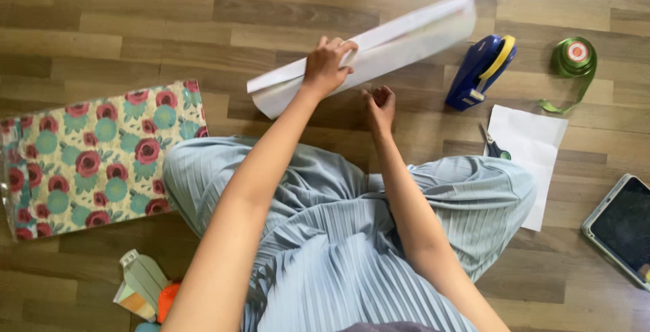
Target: The person wraps a small rectangular box with floral wrapping paper, folds the edges, and secures them with tape. They then place the wrapped box aside and begin wrapping a larger box with the same paper.
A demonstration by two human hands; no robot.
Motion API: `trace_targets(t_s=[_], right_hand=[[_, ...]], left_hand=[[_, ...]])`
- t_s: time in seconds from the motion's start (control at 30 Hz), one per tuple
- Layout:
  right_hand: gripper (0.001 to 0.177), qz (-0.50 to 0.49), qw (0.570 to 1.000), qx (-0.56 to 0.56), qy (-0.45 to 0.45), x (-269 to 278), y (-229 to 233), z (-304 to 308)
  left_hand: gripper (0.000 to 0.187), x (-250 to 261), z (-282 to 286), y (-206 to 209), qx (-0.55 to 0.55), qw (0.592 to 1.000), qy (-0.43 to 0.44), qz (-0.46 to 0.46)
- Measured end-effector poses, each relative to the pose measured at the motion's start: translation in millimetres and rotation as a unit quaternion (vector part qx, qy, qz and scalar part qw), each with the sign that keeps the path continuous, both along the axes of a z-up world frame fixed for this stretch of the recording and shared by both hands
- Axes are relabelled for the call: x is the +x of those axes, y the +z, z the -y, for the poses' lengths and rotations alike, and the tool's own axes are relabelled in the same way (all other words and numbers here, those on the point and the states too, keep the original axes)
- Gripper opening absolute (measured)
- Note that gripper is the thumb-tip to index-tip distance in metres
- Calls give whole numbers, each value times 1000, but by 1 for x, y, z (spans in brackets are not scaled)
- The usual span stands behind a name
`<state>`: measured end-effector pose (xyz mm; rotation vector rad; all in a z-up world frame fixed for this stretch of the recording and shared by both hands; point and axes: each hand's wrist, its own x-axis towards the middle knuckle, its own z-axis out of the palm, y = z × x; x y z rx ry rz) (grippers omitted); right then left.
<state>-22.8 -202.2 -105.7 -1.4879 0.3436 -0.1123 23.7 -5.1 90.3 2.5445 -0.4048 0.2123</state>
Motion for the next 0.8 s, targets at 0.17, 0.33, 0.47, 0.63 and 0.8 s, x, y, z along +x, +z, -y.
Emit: trace_targets(t_s=[0.17,0.33,0.47,0.63,0.8], right_hand=[[94,128,971,100,174,-12,114,35],[76,241,940,-80,227,-23,223,44],[59,301,910,-126,255,-37,280,52],[41,363,878,-158,269,-30,317,53],[55,373,880,-144,257,-40,342,42]], left_hand=[[72,-31,-26,69,-182,979,-32,88],[83,-87,-33,104,-269,943,-130,149],[82,-108,-26,103,-296,928,-171,149],[85,-114,-24,104,-244,930,-188,201],[92,-114,-20,114,-210,953,-132,173]])
